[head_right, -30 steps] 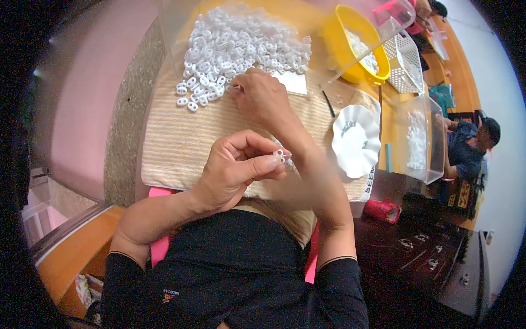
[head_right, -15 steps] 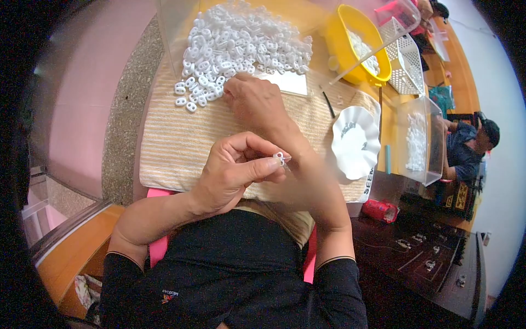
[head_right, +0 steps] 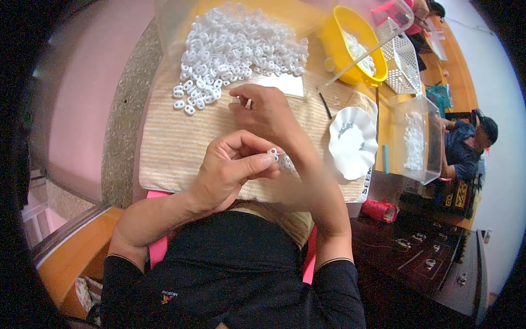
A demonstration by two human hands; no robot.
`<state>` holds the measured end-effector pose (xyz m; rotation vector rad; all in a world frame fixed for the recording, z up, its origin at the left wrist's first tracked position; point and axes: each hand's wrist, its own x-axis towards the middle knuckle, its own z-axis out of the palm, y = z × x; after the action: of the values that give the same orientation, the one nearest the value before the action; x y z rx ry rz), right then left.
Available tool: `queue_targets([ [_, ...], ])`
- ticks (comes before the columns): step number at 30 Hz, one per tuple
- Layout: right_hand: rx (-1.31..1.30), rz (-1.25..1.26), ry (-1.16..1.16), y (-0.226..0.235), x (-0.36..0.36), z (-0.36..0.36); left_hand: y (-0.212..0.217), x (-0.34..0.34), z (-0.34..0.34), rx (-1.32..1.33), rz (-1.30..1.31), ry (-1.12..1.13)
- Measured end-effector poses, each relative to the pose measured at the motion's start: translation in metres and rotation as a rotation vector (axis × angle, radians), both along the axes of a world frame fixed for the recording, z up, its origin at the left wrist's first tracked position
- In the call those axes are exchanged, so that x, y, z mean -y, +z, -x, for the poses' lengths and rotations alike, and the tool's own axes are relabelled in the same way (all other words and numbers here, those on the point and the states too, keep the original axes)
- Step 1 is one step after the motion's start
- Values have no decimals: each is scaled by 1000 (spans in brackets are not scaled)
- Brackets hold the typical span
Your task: Sorting small white plastic components by hand from a large container into a paper bowl.
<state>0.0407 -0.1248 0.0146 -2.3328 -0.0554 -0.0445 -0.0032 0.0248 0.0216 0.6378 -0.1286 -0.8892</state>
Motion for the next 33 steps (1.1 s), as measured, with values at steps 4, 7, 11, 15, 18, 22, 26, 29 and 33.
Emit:
queue_targets([
  [4,-48,-192,-26,-7,33,17,-1,1,-2,-26,-38,22],
  [7,-49,-381,-77,-8,47,34,-4,2,-3,-28,-34,29],
  [11,-153,-491,-114,-5,64,54,-6,5,-3,-70,-58,16],
  [15,-175,-607,-142,-1,64,67,-9,9,-4,-121,-118,69],
  [18,-174,-586,-117,-1,66,74,-17,9,-5,-123,-132,75],
  [22,-194,-718,-138,1,65,83,-23,11,-7,-117,-158,61],
  [26,-152,-676,-126,-2,66,88,-26,13,-8,-126,-181,50],
  [29,-147,-661,-128,-3,69,91,-26,14,-8,-142,-213,43],
  [33,-122,-707,-135,-7,67,91,-29,13,-10,-136,-220,41],
])
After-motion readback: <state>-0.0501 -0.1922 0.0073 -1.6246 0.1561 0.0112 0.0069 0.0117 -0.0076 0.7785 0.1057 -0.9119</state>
